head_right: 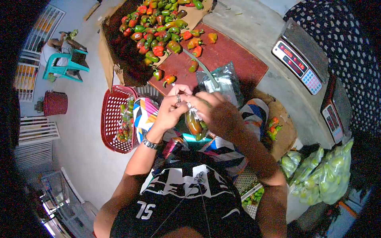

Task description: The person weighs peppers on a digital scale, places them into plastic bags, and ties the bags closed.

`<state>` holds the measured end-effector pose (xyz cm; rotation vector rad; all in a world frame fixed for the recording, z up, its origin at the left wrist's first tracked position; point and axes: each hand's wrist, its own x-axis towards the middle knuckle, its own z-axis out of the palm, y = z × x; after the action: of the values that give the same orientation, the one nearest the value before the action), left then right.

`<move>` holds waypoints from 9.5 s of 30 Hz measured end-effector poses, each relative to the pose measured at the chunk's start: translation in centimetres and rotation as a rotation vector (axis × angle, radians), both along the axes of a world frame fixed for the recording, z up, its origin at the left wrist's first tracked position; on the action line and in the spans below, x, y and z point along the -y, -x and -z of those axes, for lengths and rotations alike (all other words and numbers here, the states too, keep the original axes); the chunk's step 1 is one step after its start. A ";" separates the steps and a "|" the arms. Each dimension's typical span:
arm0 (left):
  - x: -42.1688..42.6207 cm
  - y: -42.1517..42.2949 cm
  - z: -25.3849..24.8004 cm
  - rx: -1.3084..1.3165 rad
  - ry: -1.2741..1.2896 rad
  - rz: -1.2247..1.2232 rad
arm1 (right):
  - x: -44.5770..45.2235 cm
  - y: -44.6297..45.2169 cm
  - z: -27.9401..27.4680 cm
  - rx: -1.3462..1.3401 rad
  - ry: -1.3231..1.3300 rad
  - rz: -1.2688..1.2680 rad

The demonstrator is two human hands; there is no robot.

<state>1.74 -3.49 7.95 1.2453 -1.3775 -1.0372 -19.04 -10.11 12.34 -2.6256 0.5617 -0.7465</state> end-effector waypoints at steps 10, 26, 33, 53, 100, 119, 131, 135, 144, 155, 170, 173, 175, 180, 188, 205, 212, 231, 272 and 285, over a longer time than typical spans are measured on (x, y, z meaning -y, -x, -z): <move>0.4 0.7 -1.9 0.584 0.202 -0.112 | 1.1 -0.9 4.7 0.055 -0.456 0.128; 1.5 1.1 1.4 0.074 -0.035 -0.077 | 0.8 0.4 4.9 -0.038 -0.033 0.079; 0.2 1.8 0.9 0.326 0.116 -0.208 | 0.6 -1.1 4.9 0.166 -1.018 0.311; 1.1 4.7 6.2 -0.066 -0.167 -0.448 | -3.1 -3.4 9.1 0.415 -0.463 0.593; 3.2 -1.1 3.8 0.213 -0.124 0.148 | -1.5 -3.8 12.9 0.499 -0.374 0.563; -0.2 3.6 5.6 -0.396 -0.466 -0.352 | -4.8 -5.1 9.6 0.516 -0.826 0.853; 0.7 2.3 6.4 -0.458 -0.539 -0.261 | -2.4 -4.1 11.7 0.332 -0.469 0.584; 1.8 1.7 6.1 -0.435 -0.610 -0.230 | -2.1 -4.7 12.4 0.228 -0.220 0.586; 3.5 0.4 3.5 0.371 -0.247 -0.180 | -0.4 -5.0 11.8 0.336 -0.234 0.400; 2.0 0.6 4.7 -0.036 0.029 -0.014 | 1.5 -3.8 6.8 0.245 -0.354 0.242; 1.5 0.7 4.1 0.128 0.097 -0.073 | 1.6 -3.5 5.0 0.168 -0.626 0.259; 0.8 0.3 3.9 0.360 0.224 0.011 | 0.5 -2.7 4.4 -0.133 -0.464 0.224; 0.4 0.3 3.5 0.486 0.243 0.021 | 0.5 -2.3 5.0 -0.253 -0.396 0.196; -0.8 -0.8 2.6 0.494 0.262 0.074 | -0.2 -2.2 5.0 -0.246 -0.338 0.046; -5.3 -2.2 0.0 0.398 0.323 0.081 | -4.8 -2.7 1.9 0.144 -1.453 -0.009; -20.3 -28.1 1.4 -0.540 -0.191 -1.001 | -0.7 6.5 14.8 -0.442 -0.280 0.436; -21.1 -38.7 17.6 -0.522 -0.503 -1.081 | 0.0 6.3 24.5 -0.346 0.274 0.438; -15.3 -14.3 11.2 0.442 -0.313 -0.991 | 2.3 4.8 20.0 -0.505 0.209 0.244; 6.0 1.7 11.6 -0.589 -0.638 -0.237 | 3.2 0.0 2.5 -0.269 -0.578 0.163; 2.0 -1.7 4.1 -0.187 -0.078 -0.477 | 4.7 2.5 -5.1 0.456 -1.136 0.436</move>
<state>3.43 -5.54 3.90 1.4071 -0.8457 -0.8485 -21.50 -14.81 17.46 -1.2619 1.0308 -0.7768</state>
